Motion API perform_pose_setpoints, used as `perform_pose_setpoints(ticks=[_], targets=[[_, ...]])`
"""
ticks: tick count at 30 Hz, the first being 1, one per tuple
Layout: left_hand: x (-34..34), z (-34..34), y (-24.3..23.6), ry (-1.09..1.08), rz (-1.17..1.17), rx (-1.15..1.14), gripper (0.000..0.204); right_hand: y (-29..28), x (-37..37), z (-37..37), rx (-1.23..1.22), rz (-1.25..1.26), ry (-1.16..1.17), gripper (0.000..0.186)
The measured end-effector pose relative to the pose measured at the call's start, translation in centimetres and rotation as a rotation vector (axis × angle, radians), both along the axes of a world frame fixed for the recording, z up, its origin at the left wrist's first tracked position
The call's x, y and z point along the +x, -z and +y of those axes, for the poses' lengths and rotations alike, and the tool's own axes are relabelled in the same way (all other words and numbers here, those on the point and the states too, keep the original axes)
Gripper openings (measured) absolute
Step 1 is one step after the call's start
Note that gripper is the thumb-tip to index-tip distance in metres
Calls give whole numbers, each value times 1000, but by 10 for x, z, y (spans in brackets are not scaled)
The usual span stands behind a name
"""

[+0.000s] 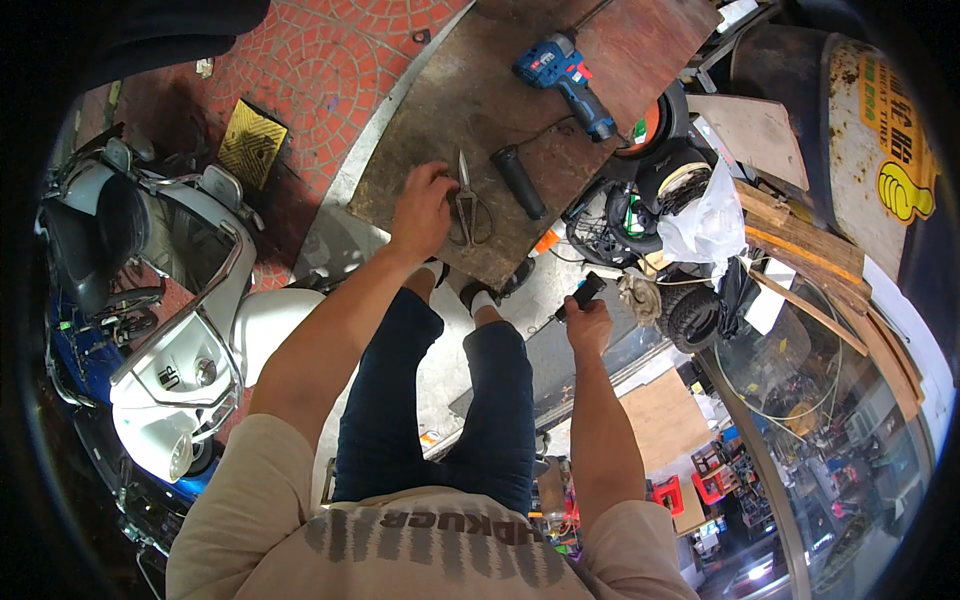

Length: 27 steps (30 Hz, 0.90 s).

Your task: The person uses a cordless impact driver to remove and reinstall screws on the handlebar assembly of a white scooter. They also use a wrench to tighten a bolt on the handlebar clamp and adjust the throttle cable. The work is performed in a cluttered workshop with other vehicles and tools visible.

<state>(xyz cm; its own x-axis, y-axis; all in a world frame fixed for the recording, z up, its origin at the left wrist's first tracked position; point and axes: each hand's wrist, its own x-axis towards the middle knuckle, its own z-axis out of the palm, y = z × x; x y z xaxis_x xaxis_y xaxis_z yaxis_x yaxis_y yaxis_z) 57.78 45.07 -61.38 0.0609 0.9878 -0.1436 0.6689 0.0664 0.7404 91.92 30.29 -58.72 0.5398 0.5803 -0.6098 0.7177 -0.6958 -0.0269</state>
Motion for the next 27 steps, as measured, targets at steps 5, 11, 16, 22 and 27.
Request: perform_pose_setpoints(ticks=[5, 11, 16, 22, 27], targets=[[-20, -33, -11, -114, 37, -25, 27, 38, 26, -6, -46, -11, 123, 58], [-23, -28, 3, -180, 105, -336, 15, 48, 25, -4, -108, 108, 179, 63], [-5, -3, 16, -104, 236, -506, 27, 16, -22, 86, 286, 59, -109, 56], [-4, 9, 6, -149, 203, -583, 25, -17, -121, 226, 617, 325, -432, 27], [-30, -19, 1, -700, -498, -726, 27, -8, -204, 234, 267, 318, -1104, 22]])
